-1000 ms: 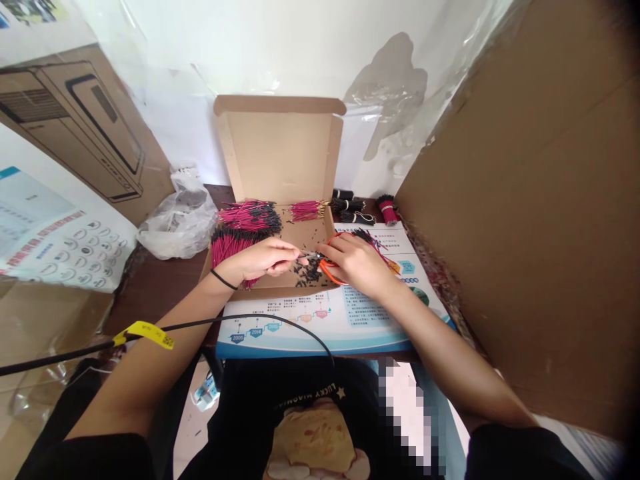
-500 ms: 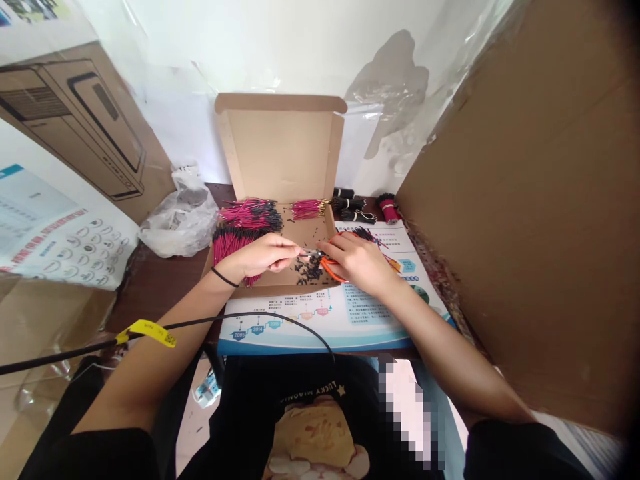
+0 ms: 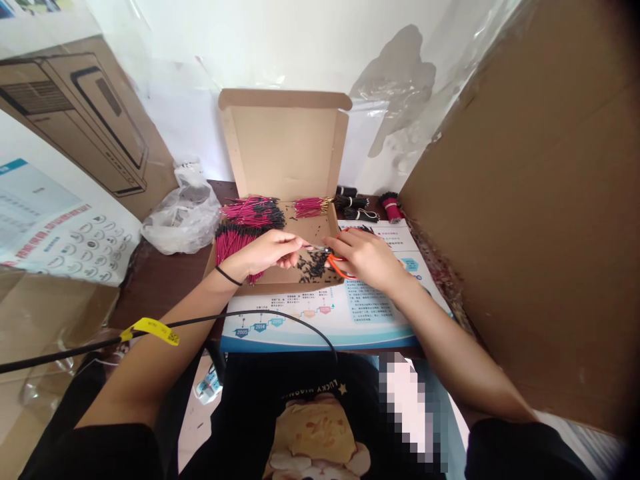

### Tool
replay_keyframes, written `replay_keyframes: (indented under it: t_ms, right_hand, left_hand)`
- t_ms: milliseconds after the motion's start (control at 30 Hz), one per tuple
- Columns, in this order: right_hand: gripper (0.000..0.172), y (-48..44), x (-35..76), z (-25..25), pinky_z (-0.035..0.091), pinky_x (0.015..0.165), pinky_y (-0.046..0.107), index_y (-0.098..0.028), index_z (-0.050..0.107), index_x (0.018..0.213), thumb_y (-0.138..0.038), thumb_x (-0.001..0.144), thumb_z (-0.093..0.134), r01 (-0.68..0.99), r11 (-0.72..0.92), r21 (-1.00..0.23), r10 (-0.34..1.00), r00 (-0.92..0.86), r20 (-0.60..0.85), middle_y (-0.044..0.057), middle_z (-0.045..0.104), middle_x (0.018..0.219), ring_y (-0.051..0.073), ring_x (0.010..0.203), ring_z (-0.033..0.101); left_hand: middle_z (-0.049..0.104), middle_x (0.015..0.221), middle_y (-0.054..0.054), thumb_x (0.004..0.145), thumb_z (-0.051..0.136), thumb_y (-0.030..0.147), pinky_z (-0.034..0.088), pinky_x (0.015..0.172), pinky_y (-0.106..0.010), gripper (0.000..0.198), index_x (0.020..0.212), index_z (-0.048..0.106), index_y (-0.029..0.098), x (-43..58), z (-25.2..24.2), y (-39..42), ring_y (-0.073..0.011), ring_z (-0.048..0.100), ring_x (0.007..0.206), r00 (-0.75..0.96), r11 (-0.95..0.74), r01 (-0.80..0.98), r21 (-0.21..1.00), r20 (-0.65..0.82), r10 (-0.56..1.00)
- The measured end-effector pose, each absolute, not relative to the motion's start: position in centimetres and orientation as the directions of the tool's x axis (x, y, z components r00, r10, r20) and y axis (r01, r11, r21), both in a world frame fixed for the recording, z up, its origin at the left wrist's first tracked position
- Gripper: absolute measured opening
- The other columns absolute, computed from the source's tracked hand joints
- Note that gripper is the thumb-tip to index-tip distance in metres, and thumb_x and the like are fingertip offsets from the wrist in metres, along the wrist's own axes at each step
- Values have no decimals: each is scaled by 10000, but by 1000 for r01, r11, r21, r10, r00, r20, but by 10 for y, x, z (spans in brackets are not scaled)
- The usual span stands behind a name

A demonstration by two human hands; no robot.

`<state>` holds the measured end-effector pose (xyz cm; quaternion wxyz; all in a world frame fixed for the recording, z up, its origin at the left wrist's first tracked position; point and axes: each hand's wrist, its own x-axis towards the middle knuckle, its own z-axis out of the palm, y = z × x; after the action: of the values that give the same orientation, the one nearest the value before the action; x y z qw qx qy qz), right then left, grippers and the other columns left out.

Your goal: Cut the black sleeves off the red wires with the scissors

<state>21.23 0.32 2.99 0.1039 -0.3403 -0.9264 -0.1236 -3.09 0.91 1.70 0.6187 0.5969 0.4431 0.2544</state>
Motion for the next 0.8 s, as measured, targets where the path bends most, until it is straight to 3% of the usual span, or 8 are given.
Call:
replay_keyframes:
  t_ms: [267,433,800]
  right_hand:
    - [335,0,210,28,425,695,328,-157,592,1235,-266,954,445,654,727,210,597,-753,278,78,686,908,216,845,605]
    - [343,0,209,28,404,669,314,-162,593,1242,-264,966,416,642,733,226,585,-764,273,68,691,882,201,820,606]
    - [371,-1,205,28,433,691,331,-131,583,1262,-267,965,408,616,757,218,574,-786,228,78,692,877,219,828,616]
  left_hand:
    - [569,593,-8,913,510,354,344,480,-182,299,751,596,117,-32,17,9,-48,498,501,521,87,244,966,-206,828]
    - [523,549,17,904,510,308,322,452,-174,247,782,623,126,-30,18,8,-41,445,467,517,75,264,961,-207,830]
    - [430,458,45,862,540,237,260,419,-184,242,662,614,123,-27,22,6,-35,344,415,493,98,260,961,-219,842]
